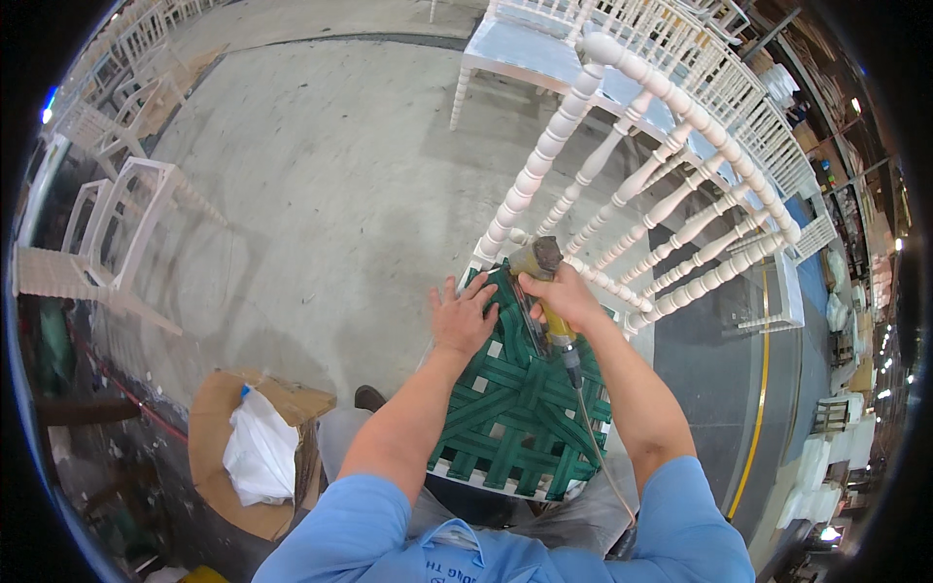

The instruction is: The person weaves green plastic webbing into the seat frame of a white wooden chair, using a staple gun to secure the webbing at intervals. The person then places a white protective sheet over the completed woven seat.

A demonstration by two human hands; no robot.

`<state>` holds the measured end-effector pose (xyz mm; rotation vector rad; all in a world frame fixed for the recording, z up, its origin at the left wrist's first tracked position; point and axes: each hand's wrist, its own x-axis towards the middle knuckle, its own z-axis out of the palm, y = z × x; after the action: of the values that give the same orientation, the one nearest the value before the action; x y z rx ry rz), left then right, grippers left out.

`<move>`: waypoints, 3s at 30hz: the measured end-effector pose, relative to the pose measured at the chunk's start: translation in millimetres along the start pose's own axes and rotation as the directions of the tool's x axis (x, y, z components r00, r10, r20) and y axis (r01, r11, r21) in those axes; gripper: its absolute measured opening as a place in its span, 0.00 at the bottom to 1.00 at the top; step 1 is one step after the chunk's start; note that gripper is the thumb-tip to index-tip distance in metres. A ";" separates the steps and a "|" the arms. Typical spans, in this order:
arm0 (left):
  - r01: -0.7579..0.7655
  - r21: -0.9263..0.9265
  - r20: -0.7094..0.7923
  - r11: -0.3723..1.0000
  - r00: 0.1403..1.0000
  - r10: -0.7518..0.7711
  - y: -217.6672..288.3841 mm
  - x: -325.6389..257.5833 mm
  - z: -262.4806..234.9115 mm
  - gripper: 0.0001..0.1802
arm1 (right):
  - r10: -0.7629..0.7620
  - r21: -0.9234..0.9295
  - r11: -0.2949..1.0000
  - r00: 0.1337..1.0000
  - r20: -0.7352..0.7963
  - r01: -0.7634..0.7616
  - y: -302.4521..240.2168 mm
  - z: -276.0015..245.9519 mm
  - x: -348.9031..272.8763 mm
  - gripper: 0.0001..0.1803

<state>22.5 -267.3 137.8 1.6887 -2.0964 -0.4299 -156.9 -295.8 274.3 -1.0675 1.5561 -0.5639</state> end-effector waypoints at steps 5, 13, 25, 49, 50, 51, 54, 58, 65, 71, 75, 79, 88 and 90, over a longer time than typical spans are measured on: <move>0.012 -0.014 0.021 1.000 1.000 -0.012 -3.0 -0.6 -0.9 0.23 | 0.020 -0.055 0.998 1.000 -0.013 -0.020 11.0 15.7 24.3 0.22; 0.002 -0.070 0.033 0.998 0.999 0.000 0.2 1.8 -2.4 0.23 | 0.024 -0.089 0.996 0.999 -0.027 -0.026 23.7 13.5 38.5 0.20; -0.054 -0.146 -0.123 0.988 0.992 0.036 -7.8 -4.7 3.5 0.17 | 0.035 -0.056 0.998 0.999 0.033 -0.033 17.0 24.0 35.0 0.15; -0.051 -0.257 -0.164 0.965 0.986 0.008 -6.7 -7.8 3.3 0.14 | 0.047 -0.163 0.986 0.999 0.000 -0.046 19.5 25.5 33.0 0.22; -0.048 -0.256 -0.164 0.966 0.986 0.006 -7.6 -5.3 3.0 0.14 | 0.056 -0.191 0.980 0.998 -0.006 -0.056 17.7 23.6 34.8 0.23; -0.045 -0.254 -0.164 0.966 0.986 0.002 -8.3 -3.8 2.7 0.14 | 0.047 -0.171 0.984 0.999 0.008 -0.045 17.8 23.2 34.8 0.23; -0.056 -0.229 -0.157 0.972 0.987 0.020 -7.8 -8.4 1.2 0.14 | 0.011 -0.151 0.988 1.000 0.009 -0.010 18.7 18.9 37.3 0.23; -0.080 -0.256 -0.175 0.963 0.984 0.035 1.1 -5.5 4.9 0.14 | 0.022 -0.169 0.985 0.999 -0.040 -0.028 23.6 9.1 32.0 0.21; -0.102 -0.277 -0.223 0.956 0.974 0.040 -15.8 -5.9 11.6 0.13 | -0.076 0.040 0.996 0.996 -0.044 0.078 14.1 -32.6 -59.6 0.17; -0.129 -0.274 -0.188 0.953 0.979 0.079 -11.2 -2.5 12.9 0.14 | 0.078 0.130 0.991 0.870 -0.488 -0.016 66.2 -113.4 -299.7 0.18; -0.173 -0.143 -0.194 0.974 0.970 0.144 -12.4 8.3 0.1 0.17 | 0.238 0.235 0.968 0.627 -0.742 -0.090 141.8 -131.8 -463.0 0.17; -0.239 -0.244 -0.322 0.940 0.934 0.154 25.3 -26.5 -3.3 0.16 | 0.460 0.434 0.887 0.367 -0.808 -0.155 228.8 -139.1 -577.6 0.17; 0.876 -0.121 0.978 0.467 0.024 0.208 94.8 -249.0 -16.4 0.31 | 0.614 0.832 0.537 0.613 -0.498 0.139 375.0 -133.5 -574.2 0.21; 0.922 -0.050 0.979 0.384 -0.031 0.201 89.7 -259.2 -13.1 0.43 | 0.538 0.839 0.518 0.700 -0.470 0.165 383.8 -139.4 -576.6 0.20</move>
<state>-0.5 5.4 160.4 1.3545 -0.9193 -3.0301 -426.6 356.9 295.9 0.1815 1.6494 -1.5003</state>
